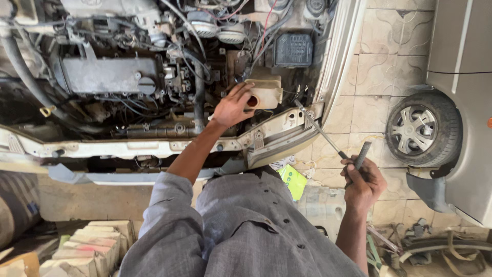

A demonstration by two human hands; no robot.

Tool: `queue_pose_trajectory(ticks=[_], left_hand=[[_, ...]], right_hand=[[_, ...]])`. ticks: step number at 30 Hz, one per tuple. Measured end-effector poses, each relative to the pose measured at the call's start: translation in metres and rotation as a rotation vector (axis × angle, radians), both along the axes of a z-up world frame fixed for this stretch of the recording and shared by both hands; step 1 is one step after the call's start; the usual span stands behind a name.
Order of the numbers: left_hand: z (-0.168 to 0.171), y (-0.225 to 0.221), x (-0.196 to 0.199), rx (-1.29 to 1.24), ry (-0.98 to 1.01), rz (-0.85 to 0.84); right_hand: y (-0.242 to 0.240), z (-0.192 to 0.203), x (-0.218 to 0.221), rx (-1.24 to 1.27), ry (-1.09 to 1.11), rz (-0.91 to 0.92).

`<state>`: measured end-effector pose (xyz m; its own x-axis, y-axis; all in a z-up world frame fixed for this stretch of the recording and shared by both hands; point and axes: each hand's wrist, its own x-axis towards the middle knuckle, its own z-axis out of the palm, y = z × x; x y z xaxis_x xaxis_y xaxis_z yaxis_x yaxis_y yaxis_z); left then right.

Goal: The person removes a plastic reservoir and then detaches wires and components from a fuse box assembly inside a car engine bay using their hands and a long metal tool.

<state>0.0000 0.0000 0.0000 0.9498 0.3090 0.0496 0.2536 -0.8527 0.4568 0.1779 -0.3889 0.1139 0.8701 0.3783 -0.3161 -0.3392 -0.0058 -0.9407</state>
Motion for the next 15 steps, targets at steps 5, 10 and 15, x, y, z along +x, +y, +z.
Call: queue_pose_trajectory(ticks=[5, 10, 15], left_hand=[[0.071, -0.001, -0.001, -0.138, -0.355, 0.311], [0.104, 0.032, -0.006, -0.419, -0.512, 0.823], [0.127, 0.042, -0.035, -0.922, -0.836, 1.135]], right_hand=[[0.002, 0.011, 0.000, 0.094, 0.032, -0.035], [0.006, 0.020, -0.007, 0.094, 0.016, -0.019], [0.014, 0.033, -0.015, 0.201, 0.166, -0.100]])
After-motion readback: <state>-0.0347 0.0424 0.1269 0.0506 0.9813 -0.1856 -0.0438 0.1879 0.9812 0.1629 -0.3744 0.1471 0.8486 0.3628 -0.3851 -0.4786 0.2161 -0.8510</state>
